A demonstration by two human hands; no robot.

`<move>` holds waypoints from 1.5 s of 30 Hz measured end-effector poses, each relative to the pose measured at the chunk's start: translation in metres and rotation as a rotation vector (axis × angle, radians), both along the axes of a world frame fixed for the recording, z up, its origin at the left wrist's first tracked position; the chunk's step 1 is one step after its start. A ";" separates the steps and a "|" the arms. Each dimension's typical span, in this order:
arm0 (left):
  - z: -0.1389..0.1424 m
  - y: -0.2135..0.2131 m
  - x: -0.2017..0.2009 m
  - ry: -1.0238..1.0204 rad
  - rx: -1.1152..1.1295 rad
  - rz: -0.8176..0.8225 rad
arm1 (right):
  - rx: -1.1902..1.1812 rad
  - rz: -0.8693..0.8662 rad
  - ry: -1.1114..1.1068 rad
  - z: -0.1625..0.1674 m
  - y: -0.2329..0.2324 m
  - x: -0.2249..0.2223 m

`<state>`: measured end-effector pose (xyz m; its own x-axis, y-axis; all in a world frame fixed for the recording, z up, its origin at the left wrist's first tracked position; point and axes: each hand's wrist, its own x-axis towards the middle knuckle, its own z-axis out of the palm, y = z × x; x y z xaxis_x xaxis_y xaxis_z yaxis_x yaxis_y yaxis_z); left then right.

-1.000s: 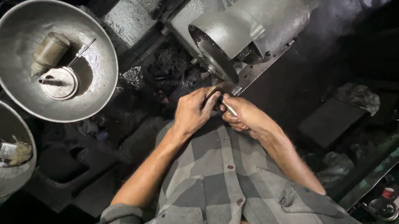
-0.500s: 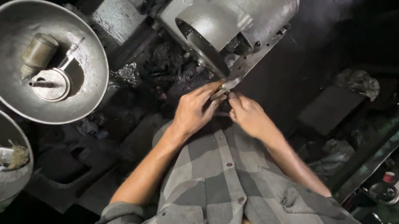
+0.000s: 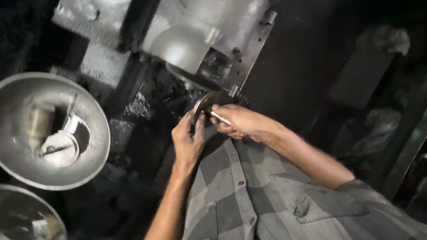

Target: The person holds small cast metal engine parts, including a finned cylinder casting and round piston-like components, against a spinning bench grinder to grind and smooth their surfaces, rotating and repositioning each part by hand to work different edges, and briefly dips a part in a bowl of liquid between passes.

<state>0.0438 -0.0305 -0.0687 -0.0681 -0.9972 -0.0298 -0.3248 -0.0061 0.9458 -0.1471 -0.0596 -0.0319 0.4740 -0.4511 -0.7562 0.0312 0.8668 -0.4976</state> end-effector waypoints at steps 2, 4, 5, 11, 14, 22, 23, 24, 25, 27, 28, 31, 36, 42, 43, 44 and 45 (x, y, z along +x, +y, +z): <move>0.002 -0.004 -0.005 -0.015 0.016 -0.001 | 0.003 -0.019 -0.025 -0.006 -0.001 -0.003; 0.007 -0.010 -0.009 0.035 -0.060 0.004 | 0.014 -0.027 -0.030 -0.014 -0.001 -0.006; 0.010 -0.014 -0.011 0.007 -0.069 -0.002 | 0.018 -0.028 -0.030 -0.017 -0.001 -0.008; 0.026 -0.027 -0.031 -0.154 0.100 -0.053 | -0.027 -0.094 -0.082 -0.031 0.006 -0.021; 0.025 -0.028 -0.046 -0.015 0.002 -0.108 | -0.063 -0.108 -0.067 -0.032 0.006 -0.028; 0.004 -0.022 -0.044 -0.067 -0.153 -0.272 | -0.174 -0.129 0.023 -0.025 0.021 -0.039; 0.001 -0.021 -0.042 -0.074 -0.131 -0.269 | -0.169 -0.140 -0.004 -0.024 0.024 -0.041; -0.002 -0.019 -0.040 -0.083 -0.108 -0.264 | -0.163 -0.148 -0.033 -0.022 0.027 -0.043; -0.005 -0.017 -0.038 -0.095 -0.084 -0.259 | -0.139 -0.160 -0.062 -0.021 0.029 -0.045; -0.012 -0.012 -0.036 -0.039 -0.088 -0.325 | -0.090 -0.180 -0.126 -0.019 0.033 -0.049; -0.015 -0.009 -0.035 -0.015 -0.087 -0.355 | -0.072 -0.194 -0.120 -0.018 0.034 -0.051; -0.025 -0.002 -0.031 0.123 0.160 -0.271 | -0.035 -0.235 -0.135 -0.021 0.037 -0.053; -0.033 -0.009 -0.020 -0.401 0.082 -0.329 | -0.087 -0.251 -0.208 -0.043 0.037 -0.039; -0.034 -0.016 -0.006 -0.059 -0.123 -0.298 | -0.712 -0.076 0.228 -0.064 0.031 -0.023; -0.034 -0.015 -0.005 -0.090 -0.139 -0.262 | -0.492 -0.140 0.100 -0.062 0.028 -0.020; -0.033 -0.014 -0.003 -0.062 -0.155 -0.255 | -0.254 -0.187 -0.005 -0.058 0.026 -0.019; -0.032 -0.012 -0.002 -0.031 -0.175 -0.254 | -0.243 -0.170 -0.071 -0.053 0.022 -0.019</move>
<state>0.0417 -0.0429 -0.1012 -0.3172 -0.9387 0.1351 -0.3241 0.2412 0.9148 -0.1665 -0.0378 -0.0851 0.4239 -0.6924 -0.5838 0.2077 0.7017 -0.6815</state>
